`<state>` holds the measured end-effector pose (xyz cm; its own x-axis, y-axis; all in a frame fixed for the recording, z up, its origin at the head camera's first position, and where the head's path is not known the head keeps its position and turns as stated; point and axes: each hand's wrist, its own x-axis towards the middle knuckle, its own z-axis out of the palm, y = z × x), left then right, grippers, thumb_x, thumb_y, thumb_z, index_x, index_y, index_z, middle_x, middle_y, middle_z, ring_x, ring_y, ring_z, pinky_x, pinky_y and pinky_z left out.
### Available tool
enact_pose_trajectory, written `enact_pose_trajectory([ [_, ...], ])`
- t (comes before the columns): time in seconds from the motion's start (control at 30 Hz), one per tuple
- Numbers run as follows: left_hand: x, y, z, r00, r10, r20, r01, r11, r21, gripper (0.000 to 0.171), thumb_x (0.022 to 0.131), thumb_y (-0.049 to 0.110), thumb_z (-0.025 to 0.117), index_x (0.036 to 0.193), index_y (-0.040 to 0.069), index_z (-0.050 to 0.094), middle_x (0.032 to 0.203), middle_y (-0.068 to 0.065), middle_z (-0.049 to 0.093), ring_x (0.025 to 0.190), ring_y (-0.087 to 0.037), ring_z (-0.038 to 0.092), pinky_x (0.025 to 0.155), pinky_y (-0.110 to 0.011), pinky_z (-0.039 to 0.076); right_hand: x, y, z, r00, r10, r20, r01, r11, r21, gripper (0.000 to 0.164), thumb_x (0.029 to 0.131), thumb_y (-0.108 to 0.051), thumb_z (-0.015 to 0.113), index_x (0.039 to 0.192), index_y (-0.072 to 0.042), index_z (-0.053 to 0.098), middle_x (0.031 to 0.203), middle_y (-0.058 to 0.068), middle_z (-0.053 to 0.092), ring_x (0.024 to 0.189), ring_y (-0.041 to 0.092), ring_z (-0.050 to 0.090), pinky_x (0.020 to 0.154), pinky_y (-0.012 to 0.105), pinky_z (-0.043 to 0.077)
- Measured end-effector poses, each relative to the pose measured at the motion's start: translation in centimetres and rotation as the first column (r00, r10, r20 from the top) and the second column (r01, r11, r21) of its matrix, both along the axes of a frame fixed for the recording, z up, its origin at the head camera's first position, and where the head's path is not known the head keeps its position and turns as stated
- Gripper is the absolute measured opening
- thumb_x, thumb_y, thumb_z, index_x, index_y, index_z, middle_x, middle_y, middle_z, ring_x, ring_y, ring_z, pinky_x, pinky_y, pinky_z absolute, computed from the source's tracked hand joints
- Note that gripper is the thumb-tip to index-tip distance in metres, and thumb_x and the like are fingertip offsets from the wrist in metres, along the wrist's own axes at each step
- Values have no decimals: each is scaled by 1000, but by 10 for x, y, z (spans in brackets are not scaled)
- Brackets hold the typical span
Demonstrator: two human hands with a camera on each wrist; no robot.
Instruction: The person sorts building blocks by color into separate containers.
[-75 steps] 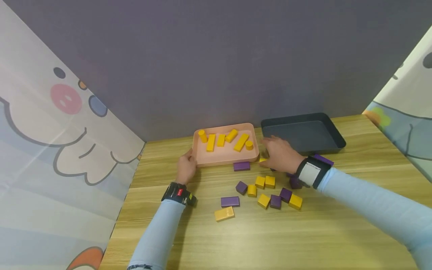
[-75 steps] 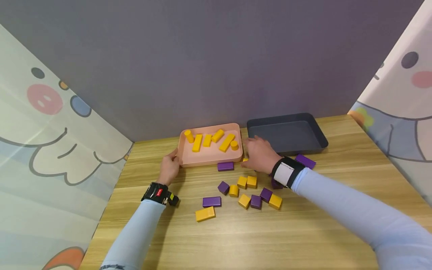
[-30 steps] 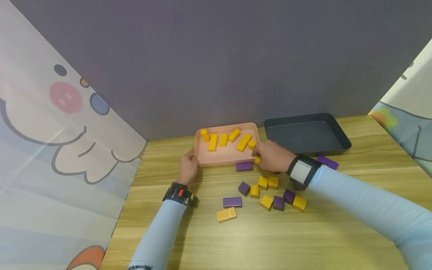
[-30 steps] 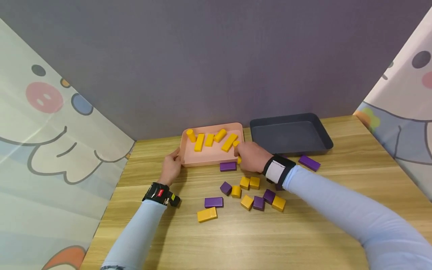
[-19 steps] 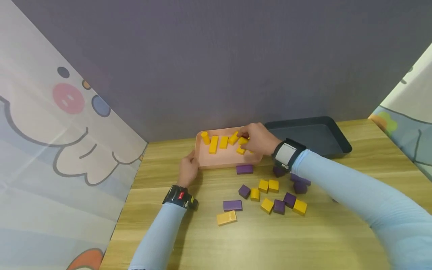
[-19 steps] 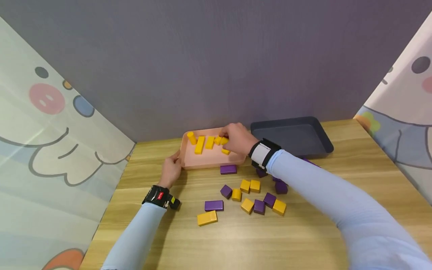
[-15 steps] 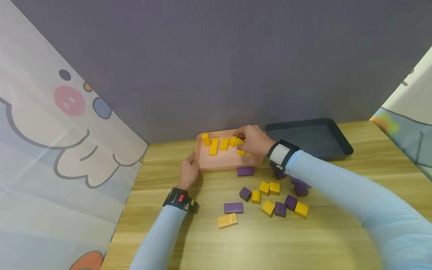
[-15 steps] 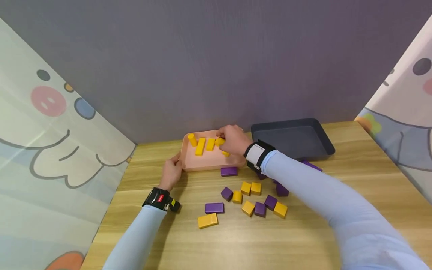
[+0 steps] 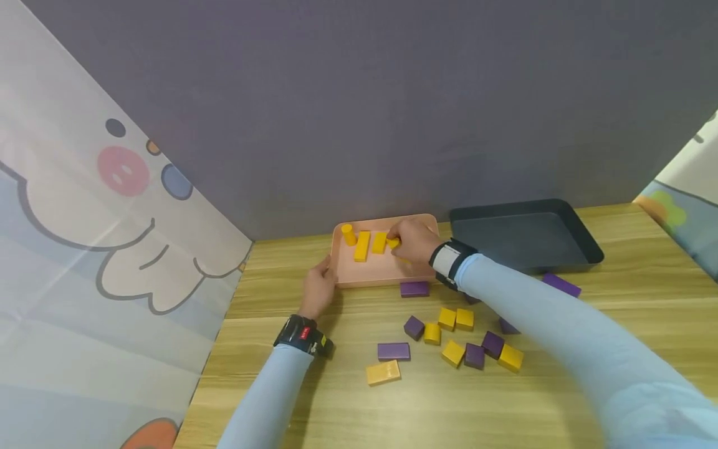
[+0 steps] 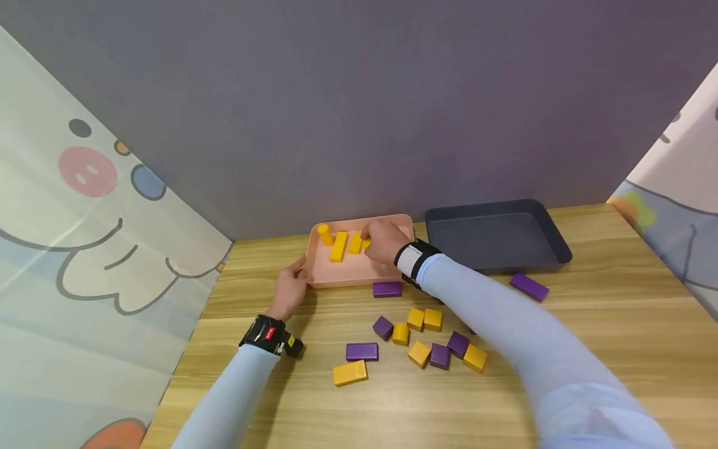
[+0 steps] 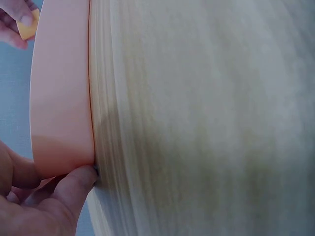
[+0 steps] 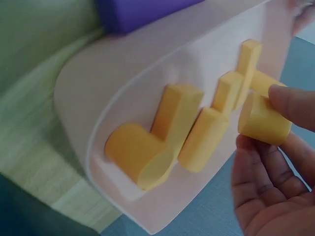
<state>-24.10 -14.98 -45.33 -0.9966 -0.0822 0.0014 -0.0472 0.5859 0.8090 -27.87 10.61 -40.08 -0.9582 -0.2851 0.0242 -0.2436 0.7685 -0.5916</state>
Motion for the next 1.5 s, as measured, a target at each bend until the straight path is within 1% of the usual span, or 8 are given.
enact_pose_trajectory([
  [0.07, 0, 0, -1, 1000, 2, 6, -2, 1000, 2, 47, 101, 15, 46, 147, 6, 44, 118, -18, 69, 53, -9, 47, 47, -21, 40, -5, -1, -5, 1000, 0, -6, 0, 1000, 19, 42, 83, -4, 74, 125, -7, 68, 126, 10, 69, 113, 26, 62, 106, 40, 49],
  [0.27, 1, 1, -2, 1000, 17, 24, -17, 1000, -13, 48, 101, 18, 46, 148, 9, 43, 128, -15, 65, 54, -11, 48, 48, -21, 41, -16, -1, -13, 999, 18, 38, -19, 999, 26, 44, 79, 0, 73, 122, -8, 70, 125, 9, 69, 114, 26, 61, 109, 42, 46],
  [0.53, 0, 3, 0, 1000, 14, 7, -13, 999, -33, 47, 101, 17, 47, 148, 8, 45, 137, -15, 61, 58, -12, 48, 50, -20, 41, -17, -5, -16, 998, 28, 48, -28, 1000, -4, 41, 77, 6, 71, 116, -7, 73, 122, 9, 69, 113, 26, 61, 108, 44, 47],
  [0.8, -2, 3, -1, 1000, 15, 25, -14, 999, -30, 47, 102, 19, 47, 148, 10, 44, 132, -14, 64, 58, -12, 48, 51, -19, 42, -20, -9, -21, 998, 48, 45, -49, 999, 17, 40, 78, 7, 69, 116, -5, 72, 118, 9, 71, 109, 26, 62, 104, 43, 50],
  [1.0, -3, 4, 0, 1000, 17, 19, -17, 1000, -13, 47, 102, 18, 47, 148, 9, 45, 128, -13, 65, 60, -12, 49, 52, -20, 42, -23, -12, -24, 997, 17, 74, -19, 1000, 20, 40, 79, 6, 71, 117, -7, 71, 117, 8, 70, 107, 25, 61, 104, 42, 51],
  [1.13, -2, 6, 2, 1000, 2, 9, -2, 1000, -18, 47, 102, 18, 47, 148, 8, 44, 130, -14, 64, 62, -12, 50, 54, -19, 42, -17, -8, -17, 999, 21, 48, -23, 999, 35, 40, 80, 4, 71, 119, -7, 70, 120, 8, 69, 110, 25, 62, 104, 41, 50],
  [1.27, -2, 6, 2, 1000, -1, -11, 1, 1000, -7, 47, 101, 15, 47, 147, 6, 45, 130, -17, 64, 62, -13, 50, 54, -19, 42, -7, -1, -3, 999, 44, -1, -44, 998, 43, 40, 81, 0, 69, 121, -6, 69, 126, 9, 68, 117, 27, 61, 106, 43, 49],
  [1.5, -1, 3, -1, 1000, 1, -6, 0, 1000, 7, 47, 101, 15, 47, 147, 6, 44, 129, -17, 65, 57, -11, 47, 51, -19, 41, 22, 24, 16, 998, 34, -49, -33, 999, 29, 42, 85, -18, 74, 125, -10, 66, 136, 7, 63, 129, 28, 54, 109, 47, 45],
])
